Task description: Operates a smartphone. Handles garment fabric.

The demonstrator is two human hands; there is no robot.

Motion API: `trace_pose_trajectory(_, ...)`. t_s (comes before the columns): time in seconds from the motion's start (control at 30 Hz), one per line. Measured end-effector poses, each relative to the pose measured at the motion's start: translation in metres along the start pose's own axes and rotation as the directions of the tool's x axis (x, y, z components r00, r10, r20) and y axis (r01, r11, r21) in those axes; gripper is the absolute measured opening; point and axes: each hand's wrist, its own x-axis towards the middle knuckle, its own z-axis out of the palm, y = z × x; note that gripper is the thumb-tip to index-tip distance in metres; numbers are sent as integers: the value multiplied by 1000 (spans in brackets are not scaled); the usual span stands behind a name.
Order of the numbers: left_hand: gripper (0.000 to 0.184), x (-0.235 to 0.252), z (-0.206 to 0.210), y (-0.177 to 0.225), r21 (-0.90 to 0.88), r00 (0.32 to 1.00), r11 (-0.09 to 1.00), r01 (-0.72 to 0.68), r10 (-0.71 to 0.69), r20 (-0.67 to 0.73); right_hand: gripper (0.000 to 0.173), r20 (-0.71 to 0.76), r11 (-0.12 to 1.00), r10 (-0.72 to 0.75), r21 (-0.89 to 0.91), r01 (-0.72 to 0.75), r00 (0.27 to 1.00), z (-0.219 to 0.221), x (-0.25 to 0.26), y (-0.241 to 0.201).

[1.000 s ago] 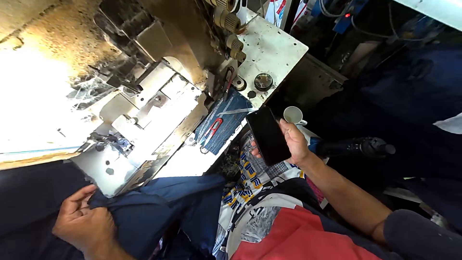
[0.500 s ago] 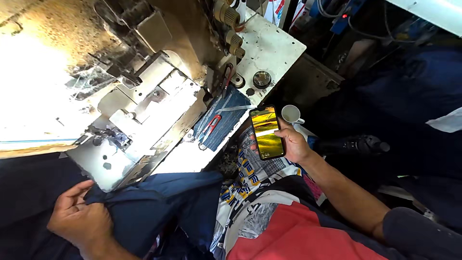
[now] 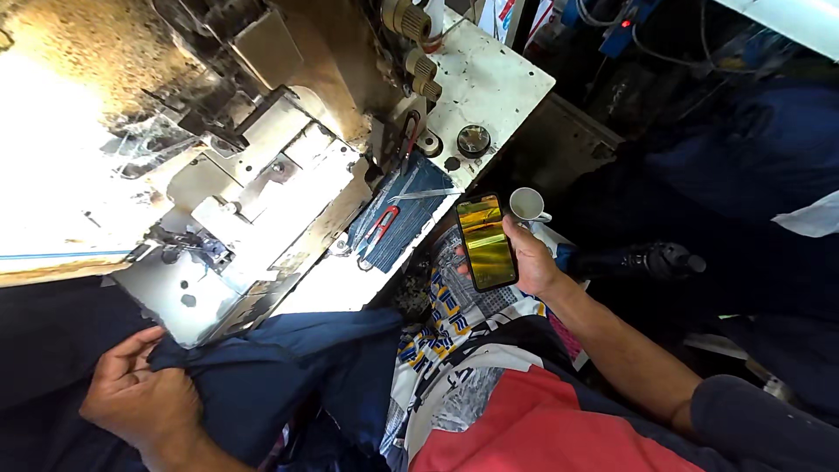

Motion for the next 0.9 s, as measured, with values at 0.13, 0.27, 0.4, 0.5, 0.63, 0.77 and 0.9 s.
trace_pose_trajectory(0.13,27,0,0,-1,2,1000,1000,6,-6,5,51,6,1000,-5,-20,5,1000,5,-5,-7)
trace_pose_trajectory(0.27,28,0,-1,2,36,1000,999,1,-1,15,50,25,999,-19,-35,20,1000,7,-8,-14)
trace_pose_trajectory(0.4,28,0,0,0,13,1000,1000,-11,11,8,51,37,999,-35,-38,36,999,10,-8,-16)
trace_pose_trajectory(0.5,27,0,-1,-1,5,1000,1000,-11,11,11,51,30,999,-42,-18,43,999,12,-8,-15)
trace_pose_trajectory(0.63,27,0,-1,-1,5,1000,1000,-24,24,8,51,9,998,-58,-23,58,998,12,-8,-12)
trace_pose_trajectory(0.77,27,0,0,-4,-13,1000,1000,-28,28,4,50,-5,993,-93,-67,93,996,11,-8,-12)
trace_pose_trajectory(0.9,27,0,-1,-8,-3,999,999,-36,36,7,50,3,993,-96,-66,96,995,8,-9,-11)
